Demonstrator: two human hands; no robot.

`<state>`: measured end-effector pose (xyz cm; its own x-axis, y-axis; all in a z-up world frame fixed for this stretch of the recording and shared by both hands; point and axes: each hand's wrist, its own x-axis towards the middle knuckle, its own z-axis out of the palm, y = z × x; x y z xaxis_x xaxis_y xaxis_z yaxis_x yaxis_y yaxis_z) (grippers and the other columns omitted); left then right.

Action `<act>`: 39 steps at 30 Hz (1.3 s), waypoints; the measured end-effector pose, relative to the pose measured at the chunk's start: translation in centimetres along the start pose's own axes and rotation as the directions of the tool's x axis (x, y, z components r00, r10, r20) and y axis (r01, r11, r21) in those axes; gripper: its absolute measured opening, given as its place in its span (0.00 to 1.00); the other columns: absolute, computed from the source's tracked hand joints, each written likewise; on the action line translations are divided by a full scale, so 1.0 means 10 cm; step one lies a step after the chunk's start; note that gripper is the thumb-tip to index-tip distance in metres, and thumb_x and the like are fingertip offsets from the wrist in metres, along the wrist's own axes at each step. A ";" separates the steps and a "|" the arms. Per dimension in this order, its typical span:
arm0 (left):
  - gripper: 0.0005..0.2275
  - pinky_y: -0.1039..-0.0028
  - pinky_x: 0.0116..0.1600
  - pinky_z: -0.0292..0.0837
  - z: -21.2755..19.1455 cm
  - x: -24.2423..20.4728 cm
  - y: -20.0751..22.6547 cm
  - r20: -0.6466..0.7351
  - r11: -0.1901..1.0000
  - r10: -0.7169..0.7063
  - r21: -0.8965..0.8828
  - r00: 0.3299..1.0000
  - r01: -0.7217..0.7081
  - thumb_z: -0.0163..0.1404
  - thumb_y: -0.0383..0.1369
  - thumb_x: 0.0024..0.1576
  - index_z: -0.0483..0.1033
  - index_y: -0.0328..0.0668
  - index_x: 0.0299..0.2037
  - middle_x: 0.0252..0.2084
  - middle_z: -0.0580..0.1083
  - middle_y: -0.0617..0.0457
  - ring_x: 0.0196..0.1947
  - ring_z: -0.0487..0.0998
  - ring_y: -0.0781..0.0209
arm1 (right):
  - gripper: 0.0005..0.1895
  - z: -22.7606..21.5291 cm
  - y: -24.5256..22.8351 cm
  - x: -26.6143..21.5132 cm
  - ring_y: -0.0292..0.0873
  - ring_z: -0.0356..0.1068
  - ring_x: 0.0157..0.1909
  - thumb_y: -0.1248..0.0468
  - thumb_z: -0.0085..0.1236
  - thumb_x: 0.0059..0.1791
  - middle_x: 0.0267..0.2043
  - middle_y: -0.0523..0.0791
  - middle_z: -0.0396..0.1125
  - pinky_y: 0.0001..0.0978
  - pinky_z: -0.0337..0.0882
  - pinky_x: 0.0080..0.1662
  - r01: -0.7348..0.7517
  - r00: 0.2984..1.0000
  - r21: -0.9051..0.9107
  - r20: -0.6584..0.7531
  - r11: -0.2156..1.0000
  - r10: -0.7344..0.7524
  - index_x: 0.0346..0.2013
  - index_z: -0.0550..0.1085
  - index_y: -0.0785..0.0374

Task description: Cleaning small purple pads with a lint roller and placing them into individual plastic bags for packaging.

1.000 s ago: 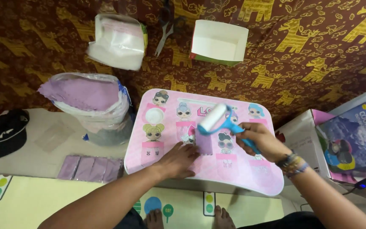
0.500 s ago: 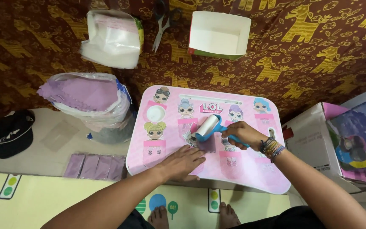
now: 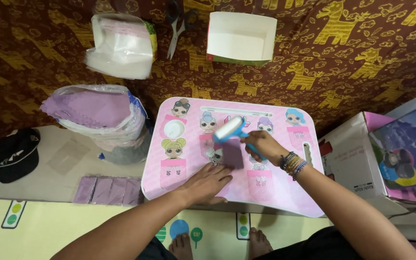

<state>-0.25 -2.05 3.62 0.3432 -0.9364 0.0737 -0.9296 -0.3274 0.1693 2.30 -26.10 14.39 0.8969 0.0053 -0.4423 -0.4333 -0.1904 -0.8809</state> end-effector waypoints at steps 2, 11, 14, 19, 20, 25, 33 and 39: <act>0.33 0.51 0.67 0.55 0.05 0.04 -0.01 -0.004 1.000 -0.015 0.024 1.000 0.015 0.54 0.56 0.52 0.69 0.41 0.61 0.63 0.68 0.45 0.69 0.62 0.46 | 0.13 -0.02 -0.03 -0.03 0.41 0.63 0.14 0.62 0.53 0.52 0.19 0.52 0.65 0.30 0.63 0.16 0.036 0.999 0.035 -0.026 0.999 -0.036 0.37 0.74 0.73; 0.28 0.51 0.66 0.55 -0.23 -0.01 0.00 -0.063 0.999 0.018 -0.045 0.998 -0.021 0.53 0.53 0.55 0.73 0.38 0.56 0.59 0.71 0.44 0.65 0.65 0.47 | 0.15 0.15 0.28 -0.36 0.51 0.71 0.17 0.62 0.55 0.52 0.21 0.58 0.68 0.41 0.75 0.20 -0.068 0.997 0.149 0.040 0.986 0.063 0.38 0.71 0.76; 0.25 0.53 0.66 0.58 -0.17 -0.03 -0.05 -0.116 0.995 0.050 -0.081 0.992 -0.060 0.52 0.53 0.56 0.74 0.39 0.53 0.55 0.72 0.45 0.63 0.68 0.48 | 0.16 0.27 0.24 -0.54 0.56 0.74 0.19 0.62 0.53 0.53 0.21 0.62 0.69 0.50 0.77 0.23 -0.150 0.986 0.174 0.103 0.973 0.133 0.41 0.69 0.78; 0.21 0.55 0.65 0.63 -0.14 -0.09 -0.08 -0.217 0.983 0.120 -0.109 0.969 -0.147 0.53 0.50 0.57 0.75 0.39 0.48 0.48 0.74 0.47 0.59 0.73 0.49 | 0.18 0.32 0.23 -0.73 0.61 0.76 0.21 0.61 0.53 0.53 0.22 0.64 0.70 0.58 0.79 0.26 -0.241 0.965 0.225 0.157 0.944 0.210 0.42 0.66 0.79; 0.21 0.55 0.65 0.63 -0.13 -0.10 -0.08 -0.216 0.983 0.121 -0.110 0.969 -0.147 0.53 0.50 0.57 0.75 0.39 0.48 0.48 0.74 0.47 0.59 0.73 0.49 | 0.18 0.32 0.25 -0.76 0.61 0.76 0.21 0.61 0.53 0.53 0.22 0.64 0.70 0.58 0.79 0.26 -0.242 0.965 0.225 0.156 0.944 0.210 0.42 0.66 0.79; 0.15 0.58 0.56 0.71 -0.06 -0.13 -0.10 -0.246 0.969 0.168 -0.135 0.955 -0.206 0.56 0.44 0.57 0.77 0.39 0.39 0.45 0.75 0.49 0.52 0.76 0.50 | 0.19 0.31 0.38 -0.88 0.63 0.75 0.22 0.61 0.53 0.53 0.22 0.65 0.69 0.59 0.78 0.26 -0.298 0.950 0.283 0.176 0.912 0.257 0.43 0.65 0.80; 0.17 0.59 0.56 0.71 -0.14 -0.10 -0.03 -0.281 0.979 0.172 -0.060 0.944 -0.197 0.59 0.43 0.53 0.76 0.39 0.44 0.49 0.73 0.48 0.55 0.74 0.49 | 0.17 0.20 0.09 -0.98 0.61 0.74 0.20 0.63 0.49 0.54 0.21 0.62 0.68 0.56 0.78 0.24 -0.303 0.952 0.282 0.131 0.910 0.276 0.42 0.66 0.81; 0.32 0.54 0.73 0.51 -0.26 0.03 0.02 -0.037 1.000 -0.008 -0.013 0.999 0.007 0.54 0.54 0.54 0.70 0.39 0.62 0.67 0.67 0.41 0.73 0.59 0.43 | 0.18 0.18 -0.03 -0.74 0.61 0.73 0.18 0.62 0.52 0.53 0.21 0.62 0.67 0.58 0.77 0.24 -0.217 0.975 0.281 0.100 0.935 0.196 0.42 0.66 0.81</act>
<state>0.00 -2.10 6.27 0.3551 -0.9285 0.1087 -0.9253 -0.3325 0.1826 -4.34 -24.27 17.62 0.7809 0.0661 -0.6212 -0.6246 0.0966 -0.7749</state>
